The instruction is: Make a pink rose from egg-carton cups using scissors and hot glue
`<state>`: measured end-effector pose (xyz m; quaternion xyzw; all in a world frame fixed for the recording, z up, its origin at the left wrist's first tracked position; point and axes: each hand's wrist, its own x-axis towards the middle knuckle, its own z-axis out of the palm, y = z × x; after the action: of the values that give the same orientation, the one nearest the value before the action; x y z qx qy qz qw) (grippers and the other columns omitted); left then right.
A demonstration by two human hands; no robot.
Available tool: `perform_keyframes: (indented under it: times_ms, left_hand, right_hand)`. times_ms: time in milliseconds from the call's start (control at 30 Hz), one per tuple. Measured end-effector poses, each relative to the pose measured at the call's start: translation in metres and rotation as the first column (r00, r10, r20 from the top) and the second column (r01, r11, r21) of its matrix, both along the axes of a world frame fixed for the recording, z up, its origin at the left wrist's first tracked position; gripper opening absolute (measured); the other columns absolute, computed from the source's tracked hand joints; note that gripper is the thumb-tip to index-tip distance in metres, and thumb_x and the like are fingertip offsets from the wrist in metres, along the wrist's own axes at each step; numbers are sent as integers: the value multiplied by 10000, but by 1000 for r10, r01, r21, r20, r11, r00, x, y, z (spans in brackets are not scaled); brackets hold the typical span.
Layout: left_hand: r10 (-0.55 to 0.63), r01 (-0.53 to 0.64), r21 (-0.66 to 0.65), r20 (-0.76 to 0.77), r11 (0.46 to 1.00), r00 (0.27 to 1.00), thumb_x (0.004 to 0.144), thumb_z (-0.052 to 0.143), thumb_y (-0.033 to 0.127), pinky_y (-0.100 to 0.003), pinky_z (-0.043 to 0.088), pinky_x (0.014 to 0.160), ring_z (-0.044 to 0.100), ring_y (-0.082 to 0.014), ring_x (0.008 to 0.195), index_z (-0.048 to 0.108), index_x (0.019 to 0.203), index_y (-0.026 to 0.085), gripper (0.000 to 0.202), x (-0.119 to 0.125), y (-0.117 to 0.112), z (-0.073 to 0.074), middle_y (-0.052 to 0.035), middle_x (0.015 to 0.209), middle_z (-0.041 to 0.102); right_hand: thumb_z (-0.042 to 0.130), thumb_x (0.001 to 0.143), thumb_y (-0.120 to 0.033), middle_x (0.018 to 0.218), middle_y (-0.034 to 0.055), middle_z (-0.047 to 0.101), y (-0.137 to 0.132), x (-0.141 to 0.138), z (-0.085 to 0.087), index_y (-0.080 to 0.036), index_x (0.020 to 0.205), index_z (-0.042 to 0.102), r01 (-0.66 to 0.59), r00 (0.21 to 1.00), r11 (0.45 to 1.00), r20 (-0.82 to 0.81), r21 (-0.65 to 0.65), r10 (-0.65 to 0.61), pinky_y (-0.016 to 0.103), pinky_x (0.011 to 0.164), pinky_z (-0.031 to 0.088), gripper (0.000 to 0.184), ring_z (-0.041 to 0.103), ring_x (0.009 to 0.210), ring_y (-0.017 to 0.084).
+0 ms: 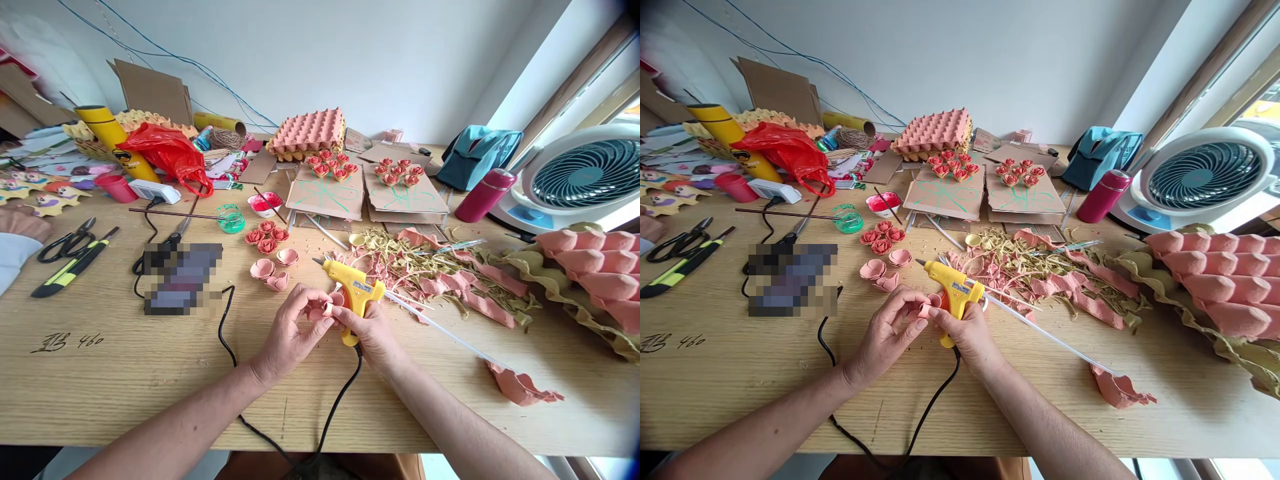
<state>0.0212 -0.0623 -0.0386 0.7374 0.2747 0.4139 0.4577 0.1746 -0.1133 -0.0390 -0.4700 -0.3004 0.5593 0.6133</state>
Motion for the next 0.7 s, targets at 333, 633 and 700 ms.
perform_keyframes:
  times_ms: [333,633,700]
  left_hand:
    - [152,-108,-301,126,947,980,919,635,456,-278,471,796,572,-150,798,650,938,185,272,-8,14,2,-18,864,630]
    - [-7,271,-657,375,703,927,770,817,447,-228,379,609,428,-93,633,698,850,167,315,-6,24,-2,29,679,508]
    - [3,318,-673,430,668,903,746,846,408,-220,392,606,420,-86,628,659,747,157,314,-7,25,0,36,660,480]
  right_hand:
    - [874,661,-422,786,19,683,-2,6,3,-184,902,728,-47,999,999,-8,8,47,255,612,446,369,549,634,123]
    - [876,662,-427,870,44,723,-2,4,0,-184,878,751,-120,993,993,9,-14,120,261,640,470,349,562,657,122]
    - [876,669,-417,865,38,721,-2,4,0,-188,903,752,-129,992,992,-3,-7,129,260,636,468,350,564,653,120]
